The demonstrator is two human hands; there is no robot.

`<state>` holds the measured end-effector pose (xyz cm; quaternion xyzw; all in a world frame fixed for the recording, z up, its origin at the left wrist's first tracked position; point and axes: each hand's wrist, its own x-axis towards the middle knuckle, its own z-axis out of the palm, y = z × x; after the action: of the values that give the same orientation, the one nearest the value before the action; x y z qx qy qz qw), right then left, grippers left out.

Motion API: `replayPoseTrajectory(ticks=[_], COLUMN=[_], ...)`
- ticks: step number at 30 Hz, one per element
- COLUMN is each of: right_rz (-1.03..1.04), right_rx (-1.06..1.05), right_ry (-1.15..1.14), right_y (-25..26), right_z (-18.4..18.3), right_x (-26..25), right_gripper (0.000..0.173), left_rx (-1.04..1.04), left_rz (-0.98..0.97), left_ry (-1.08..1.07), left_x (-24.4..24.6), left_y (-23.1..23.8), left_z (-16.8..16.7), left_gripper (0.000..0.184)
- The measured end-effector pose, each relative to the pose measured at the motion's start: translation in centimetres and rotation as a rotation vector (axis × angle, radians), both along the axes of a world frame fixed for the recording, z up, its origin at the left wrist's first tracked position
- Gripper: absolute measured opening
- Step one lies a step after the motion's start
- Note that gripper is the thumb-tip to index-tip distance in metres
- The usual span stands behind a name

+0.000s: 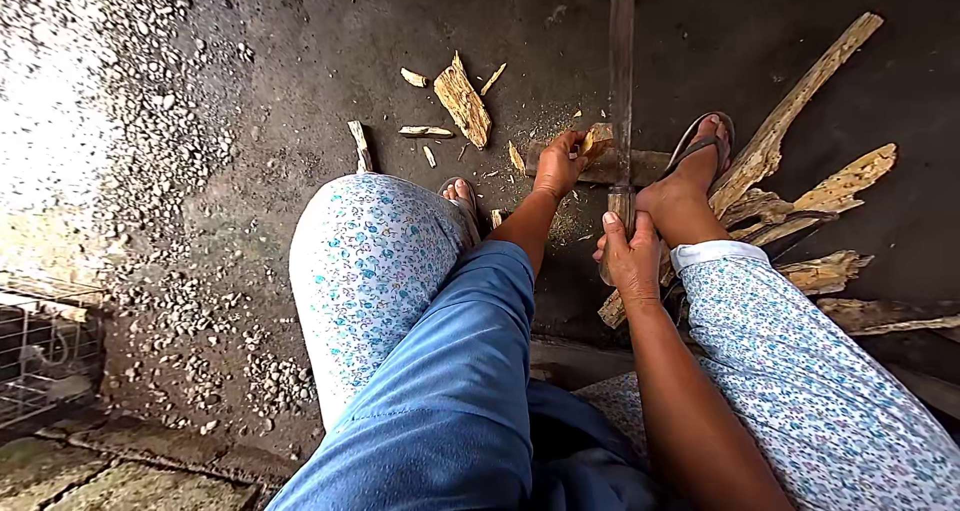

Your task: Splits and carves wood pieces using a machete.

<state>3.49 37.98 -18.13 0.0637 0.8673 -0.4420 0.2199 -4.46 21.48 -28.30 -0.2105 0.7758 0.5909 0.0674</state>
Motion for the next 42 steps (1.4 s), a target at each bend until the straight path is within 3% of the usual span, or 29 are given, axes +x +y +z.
replayPoseTrajectory(ticks=[5, 7, 9, 11, 13, 17, 20, 23, 26, 27, 30, 32, 35, 38, 40, 42], right_rz=[0.017, 0.035, 0.076, 0.149, 0.199, 0.159, 0.1, 0.102, 0.105, 0.117, 0.2, 0.201, 0.134, 0.123, 0.133, 0.177], right_rx=[-0.053, -0.017, 0.147, 0.298, 0.372, 0.353, 0.218, 0.04, 0.047, 0.136, 0.474, 0.533, 0.41, 0.232, 0.216, 0.317], right_ry=[0.565, 0.655, 0.41, -0.031, -0.16, -0.113, -0.017, 0.351, 0.674, 0.624, -0.001, -0.139, -0.105, 0.166, 0.334, 0.239], right_y=[-0.8, -0.7, -0.1, 0.1, -0.1, 0.5, 0.7, 0.4, 0.6, 1.0, 2.3, 1.9, 1.9, 1.7, 1.6, 1.8], right_z=[3.2, 2.6, 1.1, 0.3, 0.2, -0.3, 1.4, 5.4, 5.8, 4.5, -0.1, -1.1, 0.8, 3.2, 2.5, 0.3], right_x=[-1.2, -1.2, -0.2, -0.9, -1.7, -1.2, -1.3, -1.0, -1.0, -0.7, -1.3, -2.7, -2.4, -0.5, 0.5, 0.8], right_gripper=[0.046, 0.046, 0.048, 0.052, 0.052, 0.052, 0.049, 0.048, 0.047, 0.049, 0.061, 0.063, 0.056, 0.049, 0.051, 0.055], left_rx=[0.027, 0.025, 0.013, 0.01, 0.002, -0.005, 0.088, 0.041, -0.056, -0.065, -0.07, -0.077, -0.056, -0.045, -0.07, -0.091], left_rz=[0.027, 0.027, 0.022, 0.022, 0.017, -0.016, 0.222, 0.503, 0.517, 0.501, 0.456, 0.433, 0.454, 0.489, 0.519, 0.527], left_ry=[-0.011, -0.006, -0.006, -0.013, -0.026, -0.026, -0.016, -0.124, -0.259, -0.286, -0.341, -0.366, -0.39, -0.43, -0.453, -0.487], left_x=[0.0, -0.1, 0.0, -0.2, -0.4, -0.4, 0.2, 1.9, 4.1, 4.7, 6.2, 6.2, 6.8, 7.5, 8.2, 8.4], left_y=[0.1, 0.1, 0.1, 0.2, 0.1, -0.1, -1.3, -3.3, -4.4, -4.3, -3.2, -3.3, -3.1, -3.4, -3.4, -3.5], left_z=[-0.2, -0.2, -0.2, 0.0, 0.1, 0.3, 0.9, 0.4, 0.0, 0.0, -0.1, 0.1, 0.3, 0.3, -0.4, -0.2], left_gripper=[0.043, 0.043, 0.043, 0.042, 0.041, 0.044, 0.056, 0.051, 0.045, 0.044, 0.04, 0.039, 0.038, 0.038, 0.038, 0.038])
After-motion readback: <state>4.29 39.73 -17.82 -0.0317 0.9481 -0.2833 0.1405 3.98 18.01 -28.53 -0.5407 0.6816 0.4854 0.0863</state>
